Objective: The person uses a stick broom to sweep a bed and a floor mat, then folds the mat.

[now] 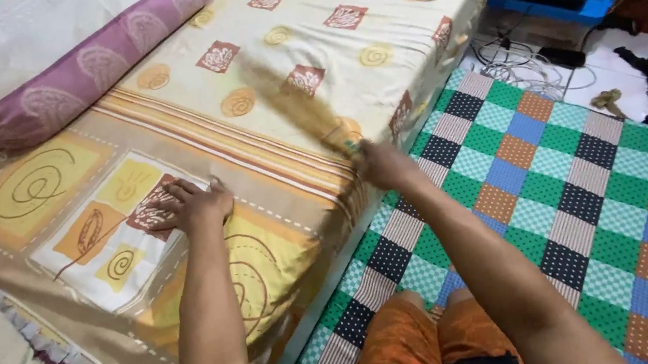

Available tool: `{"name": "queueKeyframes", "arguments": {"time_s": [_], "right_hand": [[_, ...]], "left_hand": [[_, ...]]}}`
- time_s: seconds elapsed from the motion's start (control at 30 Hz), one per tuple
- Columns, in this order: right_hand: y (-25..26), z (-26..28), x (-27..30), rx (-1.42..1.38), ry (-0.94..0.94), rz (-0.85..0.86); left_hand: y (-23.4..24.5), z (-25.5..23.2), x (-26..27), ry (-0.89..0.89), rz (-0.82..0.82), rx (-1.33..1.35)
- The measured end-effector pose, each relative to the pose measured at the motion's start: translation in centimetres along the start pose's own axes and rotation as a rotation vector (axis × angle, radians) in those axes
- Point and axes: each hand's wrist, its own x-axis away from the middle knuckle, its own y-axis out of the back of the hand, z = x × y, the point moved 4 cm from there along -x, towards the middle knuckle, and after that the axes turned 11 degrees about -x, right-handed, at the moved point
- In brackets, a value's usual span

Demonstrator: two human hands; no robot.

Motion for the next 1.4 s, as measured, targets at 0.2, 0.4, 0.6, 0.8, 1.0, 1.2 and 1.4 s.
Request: {"name": "queueKeyframes", "arguments": {"time_s": [0.2, 0.4, 0.6, 0.8, 1.0, 1.2, 1.4], "right_hand": [[7.1, -3.9, 4.2, -0.083, -0.225, -0.365], [8.0, 2.4, 4.3, -0.05, -0.047, -0.383], [1.7, 4.0, -1.6, 0.036, 0.111, 0.04], [6.0, 0.4, 0.1, -0.003, -0.109, -0.129], [10.4, -2.1, -0.2, -0.075, -0.265, -0.442], [6.1, 9.3, -3.2, -0.045, -0.094, -0.146], [1.4, 7.5, -8.3, -0.047, -0.061, 0.034]], "left_hand": [[1.4, -4.9, 3.8, -0.095, 0.018, -0.119], [-1.6, -12.6, 3.7, -0.425, -0.019, -0.178], [-2.1, -14.0, 3.0, -0.765, -0.153, -0.143], [-2.7, -14.5, 2.3, -0.782, -0.167, -0.117], [-0.5, -14.9, 4.8, -0.885, -0.175, -0.09], [-1.4, -16.4, 5.3, -0.976, -0.155, -0.197], [-0.8, -15.9, 7.9, -1.047, -0.1, -0.094]]}}
